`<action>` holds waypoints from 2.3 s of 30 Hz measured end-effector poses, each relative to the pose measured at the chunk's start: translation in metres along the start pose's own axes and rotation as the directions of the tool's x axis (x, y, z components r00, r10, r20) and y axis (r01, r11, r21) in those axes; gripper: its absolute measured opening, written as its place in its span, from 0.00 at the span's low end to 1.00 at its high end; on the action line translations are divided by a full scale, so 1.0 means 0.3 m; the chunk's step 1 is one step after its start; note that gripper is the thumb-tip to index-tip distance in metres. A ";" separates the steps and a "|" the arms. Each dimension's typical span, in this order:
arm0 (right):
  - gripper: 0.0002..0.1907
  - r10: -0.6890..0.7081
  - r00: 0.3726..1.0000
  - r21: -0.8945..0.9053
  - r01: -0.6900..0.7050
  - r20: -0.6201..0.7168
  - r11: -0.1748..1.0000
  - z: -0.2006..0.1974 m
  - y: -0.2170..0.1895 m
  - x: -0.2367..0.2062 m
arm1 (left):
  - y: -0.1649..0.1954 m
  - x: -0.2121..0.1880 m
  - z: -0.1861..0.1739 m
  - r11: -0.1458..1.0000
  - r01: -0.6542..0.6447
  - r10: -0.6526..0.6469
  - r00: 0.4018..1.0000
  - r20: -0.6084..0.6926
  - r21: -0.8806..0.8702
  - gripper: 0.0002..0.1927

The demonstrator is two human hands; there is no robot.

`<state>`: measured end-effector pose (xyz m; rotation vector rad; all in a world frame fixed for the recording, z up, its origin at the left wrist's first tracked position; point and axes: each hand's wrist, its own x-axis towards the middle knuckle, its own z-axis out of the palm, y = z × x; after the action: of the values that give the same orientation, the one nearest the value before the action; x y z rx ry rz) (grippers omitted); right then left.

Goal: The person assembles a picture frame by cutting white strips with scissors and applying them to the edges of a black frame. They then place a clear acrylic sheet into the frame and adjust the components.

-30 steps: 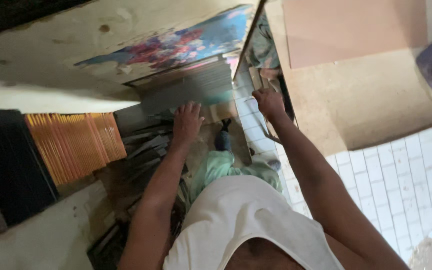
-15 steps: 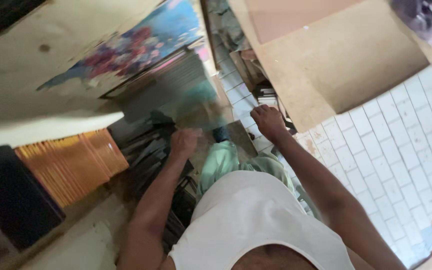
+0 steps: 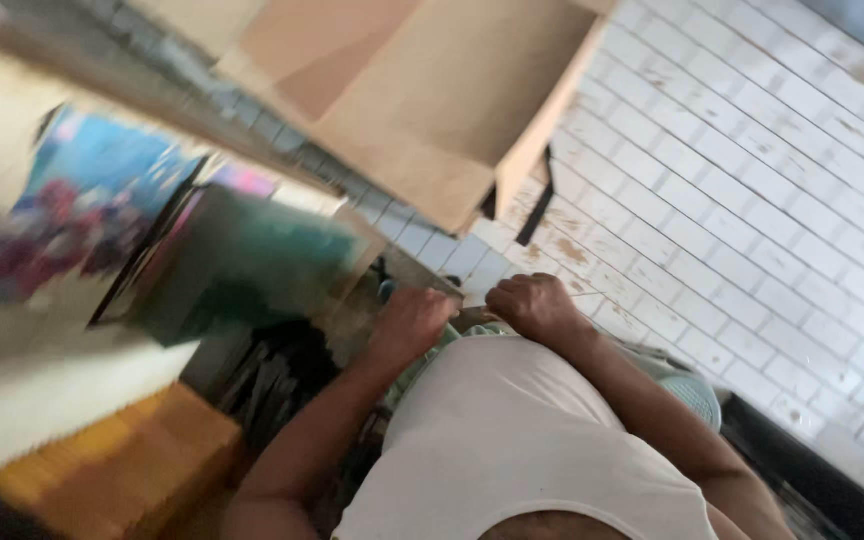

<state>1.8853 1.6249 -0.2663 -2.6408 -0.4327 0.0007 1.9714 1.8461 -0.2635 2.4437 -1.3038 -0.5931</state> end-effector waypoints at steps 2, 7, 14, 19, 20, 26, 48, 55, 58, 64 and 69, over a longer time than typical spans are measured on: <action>0.09 0.089 0.989 0.042 -0.084 -0.116 0.996 -0.138 0.093 -0.203 | 0.195 0.138 -0.011 0.999 -0.036 0.037 0.998 0.058 -0.023 0.06; 0.06 0.366 0.859 -0.077 -0.418 -0.359 0.905 -0.428 0.281 -0.651 | 0.667 0.460 -0.013 0.943 -0.334 0.316 0.892 -0.323 -0.002 0.21; 0.14 0.586 0.501 -0.219 -0.846 -0.637 0.486 -0.702 0.530 -1.168 | 1.005 0.765 0.150 0.891 -0.423 0.261 0.774 -0.577 -0.164 0.22; 0.17 0.538 0.171 -0.055 -0.973 -0.825 0.225 -0.846 0.691 -1.452 | 1.075 1.081 0.465 0.820 -0.393 0.242 0.897 -0.369 -0.417 0.17; 0.15 0.510 0.123 -0.021 -0.979 -0.851 0.201 -0.879 0.728 -1.506 | 1.097 1.170 0.540 0.750 -0.243 0.140 0.967 -0.211 -0.615 0.18; 0.16 0.493 -0.357 0.510 -0.832 -0.793 0.218 -1.016 0.934 -1.852 | 1.278 1.769 0.851 0.156 0.594 -0.103 0.805 0.585 -0.790 0.36; 0.10 0.315 -0.926 0.919 0.296 0.208 0.262 -0.857 1.536 -3.551 | 3.451 2.962 1.107 -0.143 0.348 0.469 0.848 0.247 -0.926 0.27; 0.15 0.345 -0.893 0.866 0.396 0.287 0.304 -0.975 1.712 -3.946 | 4.035 3.035 1.239 -0.029 0.272 0.432 0.871 0.234 -0.962 0.31; 0.17 0.381 -0.855 0.799 0.486 0.352 0.354 -1.011 1.783 -4.164 | 4.263 3.094 1.351 -0.003 0.240 0.464 0.860 0.212 -0.971 0.30; 0.18 0.342 -0.866 0.780 0.485 0.365 0.396 -1.115 1.959 -4.604 | 4.792 3.233 1.651 -0.024 0.309 0.531 0.810 0.250 -0.951 0.30; 0.24 0.165 -0.927 0.864 0.375 0.338 0.337 -1.284 2.037 -4.966 | 5.341 3.295 1.848 -0.047 0.356 0.620 0.743 0.252 -0.933 0.34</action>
<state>0.6821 0.4882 -0.3005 0.1156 1.9764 -1.6917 1.0528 0.1121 -0.2325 0.6595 -0.6366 -1.6978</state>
